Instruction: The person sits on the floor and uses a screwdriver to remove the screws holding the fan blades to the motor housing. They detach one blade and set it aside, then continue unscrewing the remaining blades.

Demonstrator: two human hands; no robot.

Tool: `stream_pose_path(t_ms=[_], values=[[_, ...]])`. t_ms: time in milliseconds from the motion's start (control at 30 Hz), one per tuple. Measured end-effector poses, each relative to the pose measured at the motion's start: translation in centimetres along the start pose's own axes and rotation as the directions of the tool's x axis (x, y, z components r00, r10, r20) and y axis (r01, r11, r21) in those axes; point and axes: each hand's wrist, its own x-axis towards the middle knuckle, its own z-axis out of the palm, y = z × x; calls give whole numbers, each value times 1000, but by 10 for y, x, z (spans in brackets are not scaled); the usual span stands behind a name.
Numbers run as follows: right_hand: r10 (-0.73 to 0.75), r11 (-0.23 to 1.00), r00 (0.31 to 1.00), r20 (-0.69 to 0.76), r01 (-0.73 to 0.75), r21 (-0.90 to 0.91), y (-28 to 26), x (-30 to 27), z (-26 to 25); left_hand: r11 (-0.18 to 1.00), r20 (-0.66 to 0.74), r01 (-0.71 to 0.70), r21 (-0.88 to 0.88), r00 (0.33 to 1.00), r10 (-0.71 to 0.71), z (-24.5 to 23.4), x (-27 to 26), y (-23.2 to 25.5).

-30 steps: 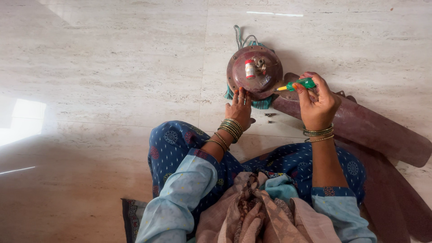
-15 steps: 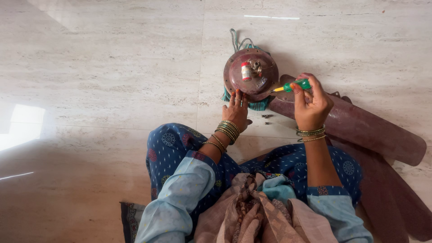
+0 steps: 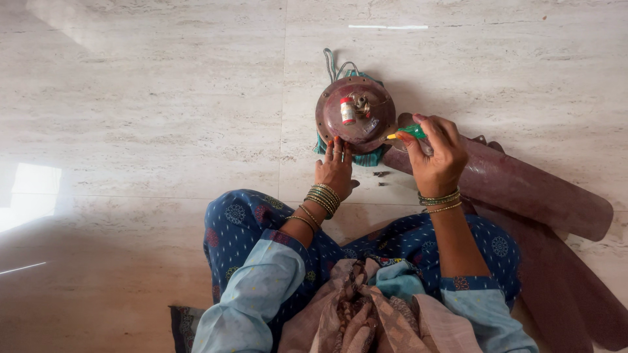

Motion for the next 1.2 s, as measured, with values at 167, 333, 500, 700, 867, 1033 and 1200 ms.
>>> stream_pose_path(t_ms=[167,333,500,700,867,1033,1200], values=[[93,991,995,41,-97,89,12,4,1,1000,-3,-2,17,1000,2,1,-2,1],[179,950,979,98,-198,243,28,8,-3,999,1,-1,36,1000,1,-2,-3,3],[178,920,970,168,-224,322,35,9,-6,998,5,-10,58,1000,10,-4,-5,3],[55,907,948,313,-178,381,27,11,5,999,21,-11,48,1000,10,-6,-5,3],[116,919,962,248,-199,341,31,11,6,1000,-26,-22,20,999,22,-3,-3,-1],[241,913,957,160,-280,296,37,7,-1,1000,-44,-18,18,999,19,1,-1,-1],[173,935,970,173,-217,282,35,4,-6,1000,-30,-18,-5,999,18,0,-1,-1]])
